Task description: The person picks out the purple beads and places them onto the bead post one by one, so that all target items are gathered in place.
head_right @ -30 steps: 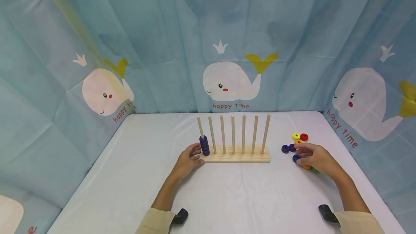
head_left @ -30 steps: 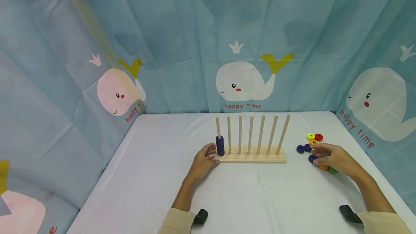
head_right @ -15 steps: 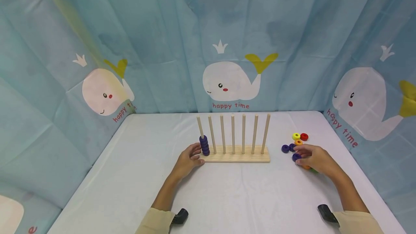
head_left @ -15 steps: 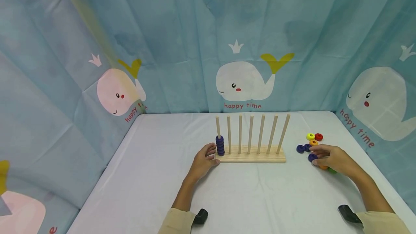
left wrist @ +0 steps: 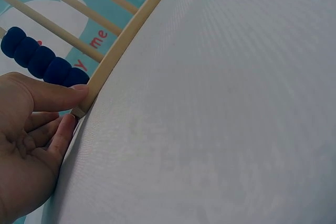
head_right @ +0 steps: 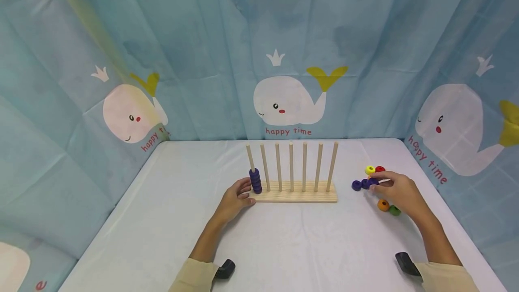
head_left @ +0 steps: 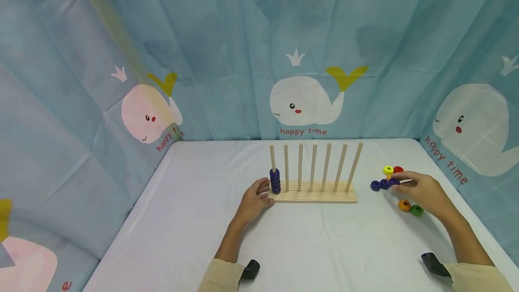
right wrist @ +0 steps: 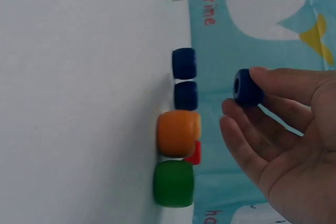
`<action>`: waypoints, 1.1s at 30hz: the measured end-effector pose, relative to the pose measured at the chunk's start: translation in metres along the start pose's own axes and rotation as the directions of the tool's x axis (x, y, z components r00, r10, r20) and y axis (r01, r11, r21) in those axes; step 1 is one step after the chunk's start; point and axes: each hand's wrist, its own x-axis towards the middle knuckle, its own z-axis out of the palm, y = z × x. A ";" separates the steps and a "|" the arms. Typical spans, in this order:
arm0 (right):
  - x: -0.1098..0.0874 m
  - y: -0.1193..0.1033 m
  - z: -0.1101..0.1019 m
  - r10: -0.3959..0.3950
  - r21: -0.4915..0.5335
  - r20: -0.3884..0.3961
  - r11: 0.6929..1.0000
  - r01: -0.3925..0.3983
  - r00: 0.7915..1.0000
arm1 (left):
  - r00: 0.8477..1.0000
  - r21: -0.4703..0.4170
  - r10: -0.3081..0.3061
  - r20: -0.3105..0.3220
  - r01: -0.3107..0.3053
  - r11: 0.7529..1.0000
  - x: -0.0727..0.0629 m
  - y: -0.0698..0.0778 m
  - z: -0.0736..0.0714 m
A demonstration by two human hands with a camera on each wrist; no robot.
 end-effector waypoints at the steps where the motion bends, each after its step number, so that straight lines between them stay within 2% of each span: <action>1: 0.000 -0.002 -0.001 -0.012 0.003 -0.019 1.000 0.013 1.000 | 1.000 0.000 -0.004 0.000 0.004 1.000 0.000 0.000 0.000; 5: -0.002 -0.011 -0.004 -0.079 0.010 -0.084 0.997 0.080 0.993 | 1.000 -0.005 -0.006 -0.005 0.006 1.000 0.000 0.001 0.001; 7: -0.004 -0.017 -0.004 -0.112 0.010 -0.117 0.993 0.114 0.987 | 1.000 -0.007 -0.007 -0.012 0.007 1.000 -0.002 0.007 0.002; 10: -0.006 -0.027 -0.007 -0.150 0.012 -0.163 0.988 0.154 0.975 | 1.000 -0.003 0.000 -0.012 0.000 1.000 -0.002 0.007 0.002; 16: -0.010 -0.048 -0.017 -0.203 0.039 -0.245 0.975 0.219 0.948 | 1.000 0.025 -0.004 -0.003 0.004 1.000 -0.001 0.002 0.000; 23: -0.013 -0.070 -0.023 -0.241 0.060 -0.338 0.959 0.276 0.910 | 1.000 0.002 0.004 -0.004 -0.004 1.000 0.000 -0.001 0.000; 33: -0.012 -0.103 -0.024 -0.319 0.098 -0.405 0.917 0.387 0.857 | 1.000 0.005 0.007 0.000 -0.007 1.000 0.000 0.001 0.000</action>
